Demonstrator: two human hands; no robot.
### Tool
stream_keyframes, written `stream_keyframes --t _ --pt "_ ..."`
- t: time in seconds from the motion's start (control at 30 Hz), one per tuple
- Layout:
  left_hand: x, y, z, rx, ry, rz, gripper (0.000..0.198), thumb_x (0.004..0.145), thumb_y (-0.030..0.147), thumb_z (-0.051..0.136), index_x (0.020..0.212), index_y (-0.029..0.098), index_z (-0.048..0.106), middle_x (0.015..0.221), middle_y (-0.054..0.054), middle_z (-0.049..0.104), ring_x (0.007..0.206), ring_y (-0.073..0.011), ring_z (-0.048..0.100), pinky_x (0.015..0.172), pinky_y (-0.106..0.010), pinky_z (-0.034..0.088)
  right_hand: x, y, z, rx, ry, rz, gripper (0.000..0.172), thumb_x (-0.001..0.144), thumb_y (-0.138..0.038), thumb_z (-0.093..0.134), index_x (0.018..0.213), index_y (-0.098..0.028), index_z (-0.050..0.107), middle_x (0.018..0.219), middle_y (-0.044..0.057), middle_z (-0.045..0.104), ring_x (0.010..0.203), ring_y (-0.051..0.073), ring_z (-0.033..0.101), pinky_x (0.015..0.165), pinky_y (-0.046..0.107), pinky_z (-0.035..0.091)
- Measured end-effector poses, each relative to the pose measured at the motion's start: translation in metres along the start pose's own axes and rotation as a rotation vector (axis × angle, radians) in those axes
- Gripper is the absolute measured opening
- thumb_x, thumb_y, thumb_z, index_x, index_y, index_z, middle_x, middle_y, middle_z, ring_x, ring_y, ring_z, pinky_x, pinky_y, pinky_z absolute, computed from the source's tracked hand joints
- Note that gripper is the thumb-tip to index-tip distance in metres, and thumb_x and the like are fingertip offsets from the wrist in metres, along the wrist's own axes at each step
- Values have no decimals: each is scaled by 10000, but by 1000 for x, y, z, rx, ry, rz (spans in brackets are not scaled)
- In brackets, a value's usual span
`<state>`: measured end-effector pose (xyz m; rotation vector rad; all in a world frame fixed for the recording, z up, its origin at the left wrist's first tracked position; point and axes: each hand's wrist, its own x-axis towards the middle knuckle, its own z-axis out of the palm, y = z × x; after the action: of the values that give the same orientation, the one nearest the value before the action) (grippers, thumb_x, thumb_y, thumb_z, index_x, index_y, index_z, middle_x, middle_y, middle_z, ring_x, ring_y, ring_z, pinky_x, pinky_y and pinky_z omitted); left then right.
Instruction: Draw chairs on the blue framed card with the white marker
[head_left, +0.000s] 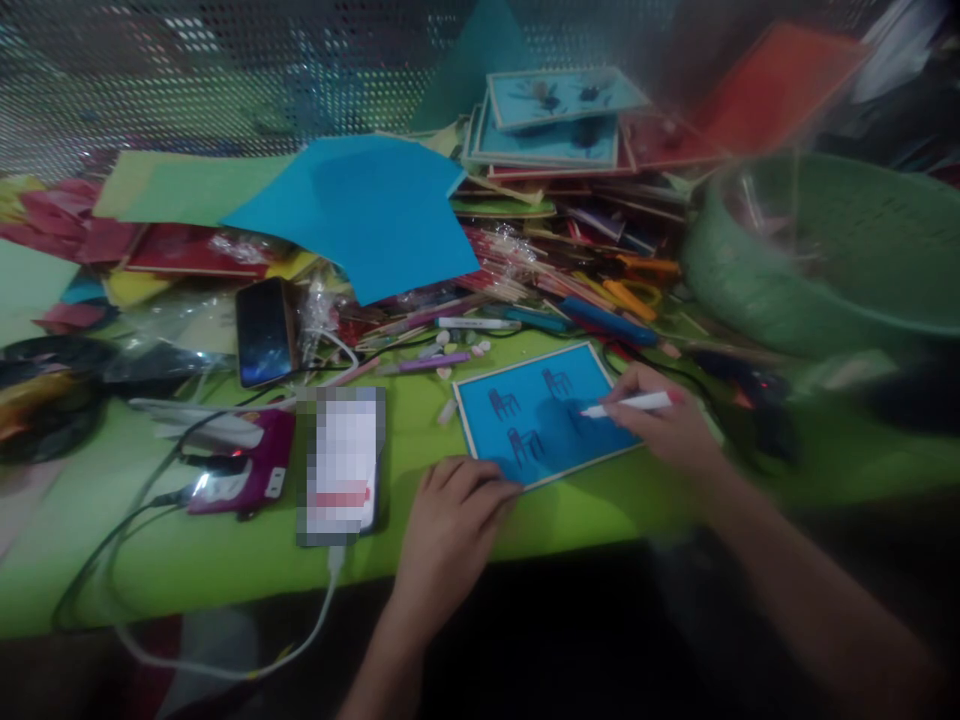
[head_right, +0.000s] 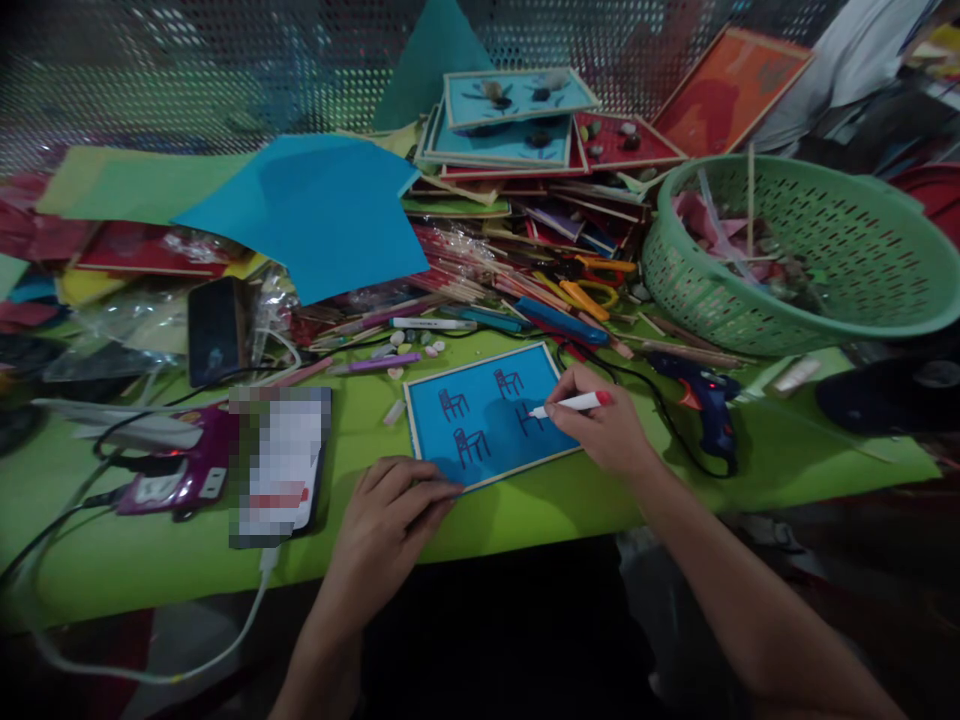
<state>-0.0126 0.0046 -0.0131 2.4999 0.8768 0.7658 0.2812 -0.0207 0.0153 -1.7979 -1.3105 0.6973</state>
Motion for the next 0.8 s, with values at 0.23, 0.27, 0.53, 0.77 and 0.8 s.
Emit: stream_keyframes --t 0.23,0.27,0.53,0.77,0.8 --pt "0 0 0 -21 11 -3 138 1023 209 632 1056 256 757 1017 -28 749 976 -221 613 832 -375 442 -1 0 -1 44 -17 29 118 768 -314 699 721 -234 627 652 -14 602 630 162 515 572 286 359" --pt "0 0 0 -22 12 -3 137 1022 209 634 1060 257 756 1016 -26 748 974 -221 611 831 -375 441 -1 0 -1 60 -21 30 119 765 -317 698 720 -233 626 657 -13 608 633 164 517 576 286 364" --pt "0 0 1 -7 0 -9 144 1021 206 635 1058 263 761 1020 -28 751 976 -223 616 829 -381 448 -1 2 -1 133 -41 58 124 726 -313 708 703 -234 615 705 7 671 712 209 626 638 307 430" --pt "0 0 1 -2 0 -7 144 1007 190 650 1063 265 759 1026 -32 750 983 -226 621 831 -377 445 -2 1 -1 174 -32 57 118 727 -299 707 690 -241 611 695 5 659 824 258 693 712 340 475" --pt "0 0 1 0 0 -7 141 1005 190 653 1061 265 759 1027 -32 750 985 -226 621 832 -378 445 -2 0 -1 176 -33 58 122 727 -302 706 686 -242 607 694 4 657 834 261 696 721 344 480"
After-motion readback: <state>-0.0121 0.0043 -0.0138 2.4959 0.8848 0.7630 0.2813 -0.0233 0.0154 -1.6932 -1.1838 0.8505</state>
